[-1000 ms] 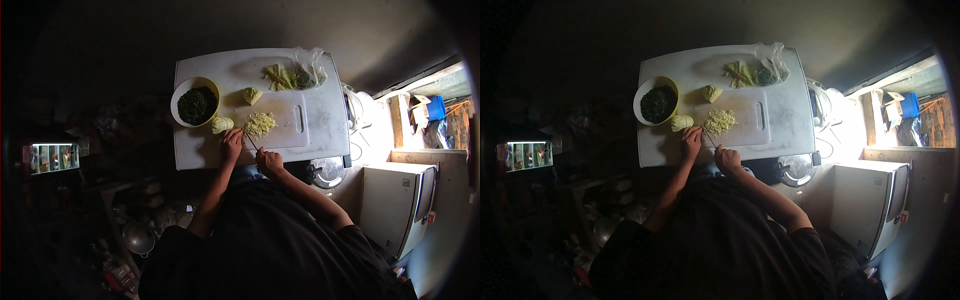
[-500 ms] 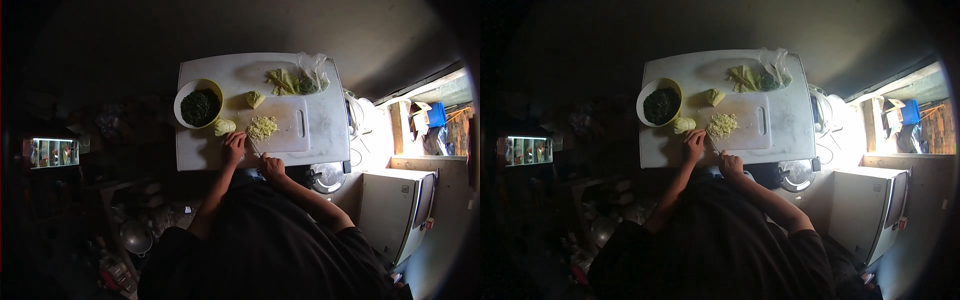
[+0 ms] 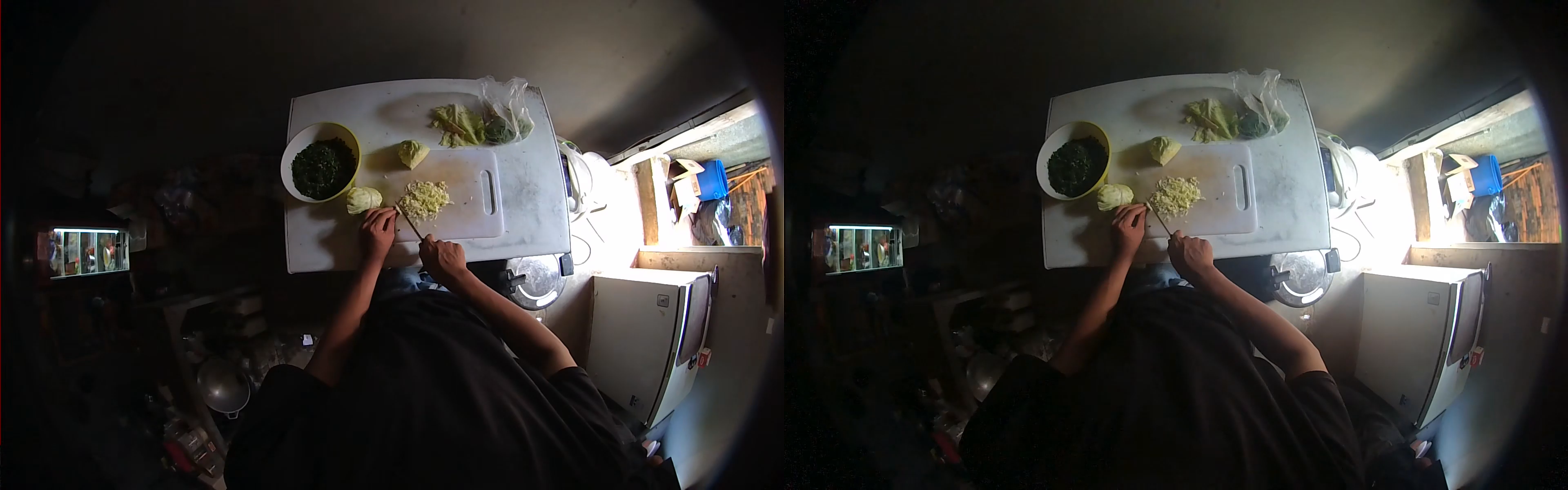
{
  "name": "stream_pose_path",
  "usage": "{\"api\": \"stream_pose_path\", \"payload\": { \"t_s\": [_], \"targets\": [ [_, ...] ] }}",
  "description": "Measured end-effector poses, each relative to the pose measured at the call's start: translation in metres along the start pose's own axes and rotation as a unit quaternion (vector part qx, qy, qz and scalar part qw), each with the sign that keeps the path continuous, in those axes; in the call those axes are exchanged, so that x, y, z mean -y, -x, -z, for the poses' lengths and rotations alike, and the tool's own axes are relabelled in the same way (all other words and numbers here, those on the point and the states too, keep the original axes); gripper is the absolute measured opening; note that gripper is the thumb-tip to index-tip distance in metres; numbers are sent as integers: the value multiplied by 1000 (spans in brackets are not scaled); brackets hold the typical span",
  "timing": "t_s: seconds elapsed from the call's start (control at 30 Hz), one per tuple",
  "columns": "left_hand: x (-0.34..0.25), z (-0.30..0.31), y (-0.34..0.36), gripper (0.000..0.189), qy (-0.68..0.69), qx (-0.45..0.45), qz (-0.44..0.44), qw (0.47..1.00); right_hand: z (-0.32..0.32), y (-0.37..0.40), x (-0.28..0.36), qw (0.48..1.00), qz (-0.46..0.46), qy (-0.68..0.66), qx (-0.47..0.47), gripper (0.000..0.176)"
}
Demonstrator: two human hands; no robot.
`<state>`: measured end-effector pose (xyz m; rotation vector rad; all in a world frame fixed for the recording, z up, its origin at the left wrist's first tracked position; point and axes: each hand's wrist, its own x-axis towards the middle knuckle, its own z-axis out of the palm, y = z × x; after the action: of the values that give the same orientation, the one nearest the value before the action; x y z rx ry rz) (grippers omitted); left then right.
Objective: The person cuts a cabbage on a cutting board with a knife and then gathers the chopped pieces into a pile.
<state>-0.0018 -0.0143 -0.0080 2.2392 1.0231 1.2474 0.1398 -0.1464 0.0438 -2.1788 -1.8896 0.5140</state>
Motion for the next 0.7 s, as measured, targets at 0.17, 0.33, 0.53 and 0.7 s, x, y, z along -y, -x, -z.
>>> {"api": "stream_pose_path", "payload": {
  "t_s": [0.17,0.33,0.53,0.7],
  "targets": [
    [-11,5,-4,9,-6,0,-12,1000,-1,6,3,1000,7,-2,10,23],
    [-9,4,-3,9,-2,7,-7,1000,-6,4,2,999,-18,-23,32,25],
    [-8,4,-4,8,-10,7,-6,1000,-24,6,3,992,55,90,-72,18],
    [-9,4,-7,7,-5,1,-14,1000,-31,-16,6,999,6,44,-8,14]
  ]
}}
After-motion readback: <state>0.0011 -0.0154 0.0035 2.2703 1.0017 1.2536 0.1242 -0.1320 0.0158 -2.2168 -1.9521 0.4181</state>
